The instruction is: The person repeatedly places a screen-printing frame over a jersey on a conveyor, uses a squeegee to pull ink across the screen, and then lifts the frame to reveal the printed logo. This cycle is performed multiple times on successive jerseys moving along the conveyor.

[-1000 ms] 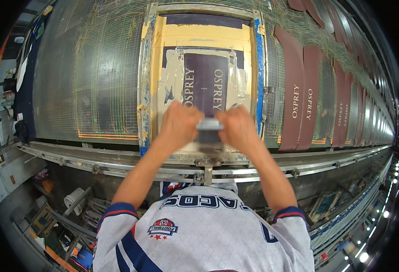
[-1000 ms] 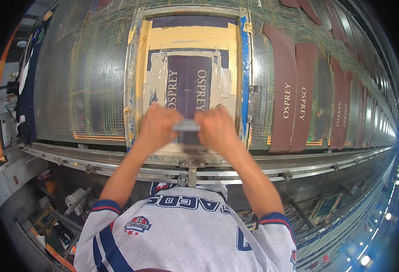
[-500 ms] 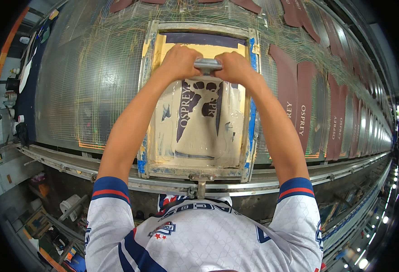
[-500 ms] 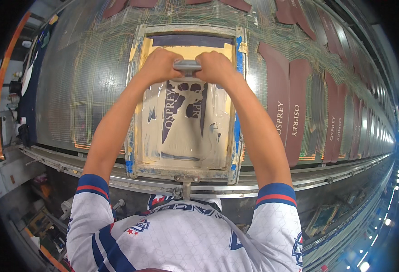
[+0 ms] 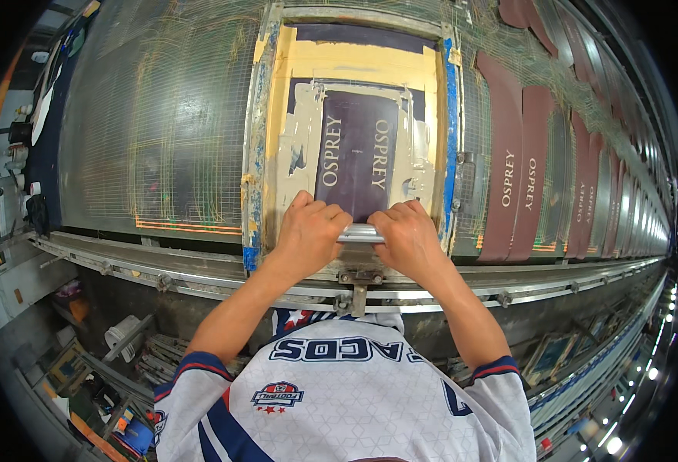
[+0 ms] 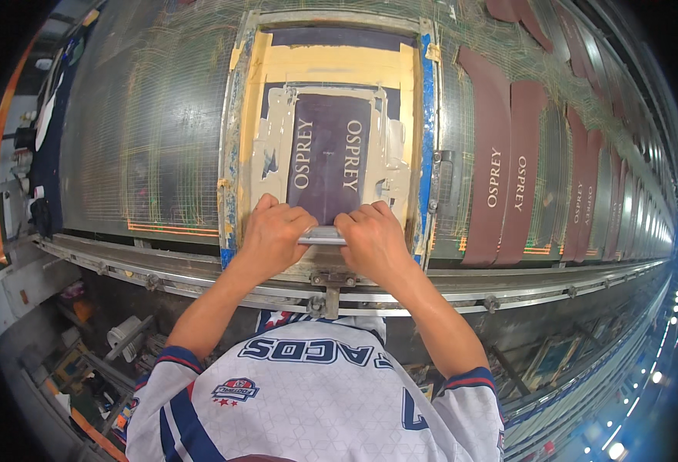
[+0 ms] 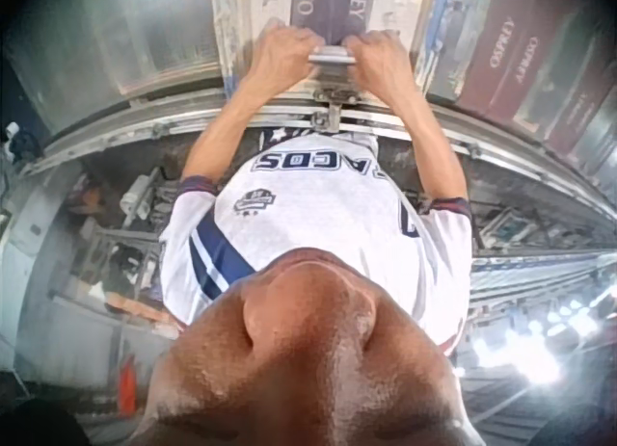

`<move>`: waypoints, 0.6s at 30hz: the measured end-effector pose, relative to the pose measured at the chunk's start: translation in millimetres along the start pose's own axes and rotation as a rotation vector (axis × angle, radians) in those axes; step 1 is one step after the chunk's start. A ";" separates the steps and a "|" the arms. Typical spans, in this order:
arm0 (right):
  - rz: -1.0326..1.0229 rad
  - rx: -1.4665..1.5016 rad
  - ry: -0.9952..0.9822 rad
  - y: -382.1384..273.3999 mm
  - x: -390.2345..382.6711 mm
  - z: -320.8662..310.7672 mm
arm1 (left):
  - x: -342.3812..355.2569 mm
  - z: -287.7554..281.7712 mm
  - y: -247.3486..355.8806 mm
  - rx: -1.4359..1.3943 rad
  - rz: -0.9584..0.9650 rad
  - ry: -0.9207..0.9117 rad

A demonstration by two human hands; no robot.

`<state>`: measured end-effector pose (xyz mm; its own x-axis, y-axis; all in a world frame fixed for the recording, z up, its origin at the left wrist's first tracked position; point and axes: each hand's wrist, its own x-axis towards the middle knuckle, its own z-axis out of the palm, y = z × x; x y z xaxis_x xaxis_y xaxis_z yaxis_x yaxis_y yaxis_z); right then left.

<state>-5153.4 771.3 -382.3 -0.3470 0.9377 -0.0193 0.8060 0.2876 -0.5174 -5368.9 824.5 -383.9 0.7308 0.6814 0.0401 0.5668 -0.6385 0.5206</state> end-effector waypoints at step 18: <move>0.152 0.052 -0.032 129.2 186.1 -63.7 | 207.3 -46.4 -104.1 0.068 -0.039 0.008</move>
<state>-5083.3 995.4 -398.3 -0.2385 0.9627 -0.1277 0.8249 0.1314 -0.5498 -5294.1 1048.7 -390.3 0.7050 0.7086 0.0275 0.6194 -0.6343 0.4626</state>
